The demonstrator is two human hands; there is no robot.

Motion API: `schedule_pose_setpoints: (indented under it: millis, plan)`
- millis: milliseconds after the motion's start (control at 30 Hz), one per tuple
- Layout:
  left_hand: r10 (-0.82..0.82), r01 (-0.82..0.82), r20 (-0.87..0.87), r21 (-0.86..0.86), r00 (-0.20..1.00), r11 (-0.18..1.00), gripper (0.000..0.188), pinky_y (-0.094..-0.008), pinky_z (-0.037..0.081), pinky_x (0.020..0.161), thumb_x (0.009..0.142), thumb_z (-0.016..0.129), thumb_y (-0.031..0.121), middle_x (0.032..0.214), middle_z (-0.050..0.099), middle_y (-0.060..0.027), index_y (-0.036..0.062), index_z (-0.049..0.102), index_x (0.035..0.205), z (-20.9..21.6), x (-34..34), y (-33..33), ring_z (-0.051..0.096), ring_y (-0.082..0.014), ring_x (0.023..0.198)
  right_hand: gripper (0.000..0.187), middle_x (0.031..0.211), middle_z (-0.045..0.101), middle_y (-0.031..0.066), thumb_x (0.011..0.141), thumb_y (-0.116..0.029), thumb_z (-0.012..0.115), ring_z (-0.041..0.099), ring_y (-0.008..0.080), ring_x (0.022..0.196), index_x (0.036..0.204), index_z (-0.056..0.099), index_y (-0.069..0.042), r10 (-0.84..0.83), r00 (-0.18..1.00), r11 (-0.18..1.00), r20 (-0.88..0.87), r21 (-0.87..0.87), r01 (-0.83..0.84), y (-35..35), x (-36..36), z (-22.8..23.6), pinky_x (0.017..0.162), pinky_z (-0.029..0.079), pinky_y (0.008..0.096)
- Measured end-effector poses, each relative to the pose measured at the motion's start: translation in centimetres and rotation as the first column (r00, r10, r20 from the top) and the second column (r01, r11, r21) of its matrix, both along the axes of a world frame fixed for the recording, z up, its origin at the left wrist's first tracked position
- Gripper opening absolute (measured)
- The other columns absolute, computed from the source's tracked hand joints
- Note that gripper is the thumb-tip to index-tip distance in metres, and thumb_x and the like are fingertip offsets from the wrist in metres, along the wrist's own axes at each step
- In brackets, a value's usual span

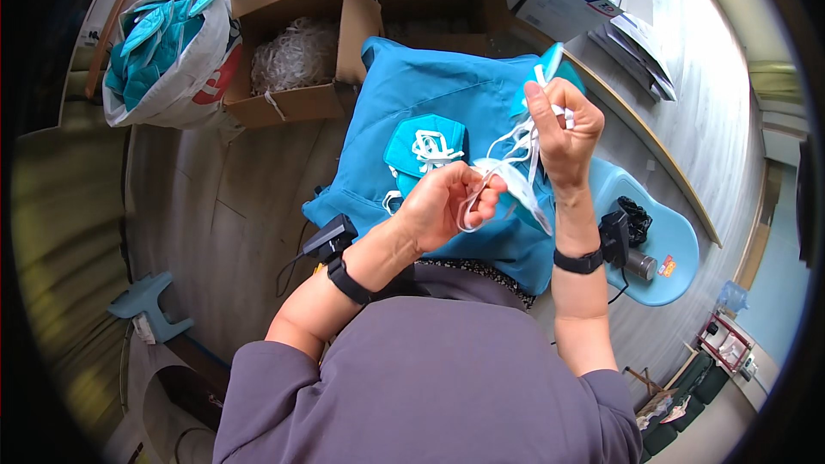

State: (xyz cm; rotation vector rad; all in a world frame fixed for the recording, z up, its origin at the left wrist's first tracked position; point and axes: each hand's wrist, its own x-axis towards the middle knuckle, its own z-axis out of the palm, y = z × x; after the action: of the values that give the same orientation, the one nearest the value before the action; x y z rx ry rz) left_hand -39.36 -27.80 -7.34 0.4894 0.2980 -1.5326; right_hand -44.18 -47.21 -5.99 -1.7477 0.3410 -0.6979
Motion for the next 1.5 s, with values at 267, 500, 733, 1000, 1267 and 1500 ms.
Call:
schedule_pose_setpoints:
  millis: [267, 500, 733, 1000, 1267, 1500]
  plan:
    - [0.224, -0.225, 0.020, 0.097, 0.974, 0.969, 0.041, -0.0368, 0.054, 0.100, 0.092, 0.050, 0.008, 0.126, 0.061, -0.0245, -0.0159, 0.055, 0.125, -2.0, 0.4, 1.0, 0.066, -0.0326, 0.110, 0.040, 0.063, 0.056, 0.0049, 0.097, -0.015, 0.066, 0.053, 0.0105, 0.053, 0.064, 0.043, -0.013, 0.027, 0.975, 0.762, 0.223, 0.626, -0.164, 1.0, -1.3, 1.5, 0.050, 0.040, 0.0228]
    - [-0.226, -0.511, 0.902, 0.399, 0.367, 0.762, 0.037, -0.0225, 0.026, 0.045, 0.097, 0.065, 0.033, 0.058, 0.044, 0.0079, 0.0048, 0.063, 0.074, -3.4, 4.5, 6.3, 0.036, -0.0025, 0.051, 0.025, 0.058, 0.043, -0.0073, 0.095, -0.019, 0.069, 0.036, -0.0007, 0.051, 0.079, 0.051, -0.011, 0.081, 0.994, 0.881, 0.073, 0.461, -0.106, -0.7, -3.2, 1.5, 0.046, 0.025, 0.0171]
    - [-0.504, -0.500, 0.864, 0.438, 0.004, 0.747, 0.024, -0.0238, 0.033, 0.049, 0.088, 0.077, 0.021, 0.056, 0.043, 0.0061, -0.0023, 0.069, 0.088, -3.6, 4.9, 5.7, 0.039, -0.0021, 0.055, 0.039, 0.069, 0.049, -0.0079, 0.090, -0.017, 0.074, 0.039, -0.0009, 0.059, 0.125, 0.063, -0.003, 0.122, 0.944, 0.982, -0.308, 0.178, -0.069, 0.6, -2.1, 1.2, 0.053, 0.029, 0.0176]
    - [-0.050, -0.341, 0.812, -0.187, -0.582, 0.921, 0.019, -0.0290, 0.041, 0.052, 0.074, 0.082, 0.003, 0.065, 0.054, -0.0031, 0.0066, 0.074, 0.090, 3.0, 6.6, 4.0, 0.050, -0.0155, 0.058, 0.037, 0.072, 0.056, 0.0012, 0.075, -0.014, 0.085, 0.049, 0.0088, 0.062, 0.108, 0.073, -0.007, 0.136, 0.956, 0.908, -0.260, -0.353, -0.225, -0.3, -2.6, 2.2, 0.056, 0.038, 0.0245]
    - [0.069, -0.571, 0.996, -0.091, -0.060, 0.816, 0.019, -0.0190, 0.023, 0.049, 0.091, 0.074, 0.012, 0.064, 0.041, 0.0109, 0.0021, 0.072, 0.107, 2.1, 6.4, 0.9, 0.032, 0.0009, 0.057, 0.025, 0.078, 0.068, 0.0004, 0.095, -0.021, 0.070, 0.056, 0.0038, 0.070, 0.097, 0.070, 0.004, 0.055, 0.991, 0.998, -0.126, -0.006, -0.056, 0.6, -2.9, 4.2, 0.064, 0.045, 0.0198]
    - [0.129, -0.445, 0.989, -0.081, 0.078, 0.892, 0.022, -0.0219, 0.024, 0.050, 0.088, 0.078, 0.018, 0.063, 0.040, 0.0091, 0.0034, 0.070, 0.103, 0.7, 5.7, -1.0, 0.032, -0.0020, 0.057, 0.025, 0.080, 0.068, -0.0011, 0.096, -0.021, 0.069, 0.057, 0.0034, 0.071, 0.098, 0.071, 0.004, 0.056, 0.997, 0.996, -0.055, 0.078, -0.052, 1.2, -2.4, 4.3, 0.064, 0.044, 0.0187]
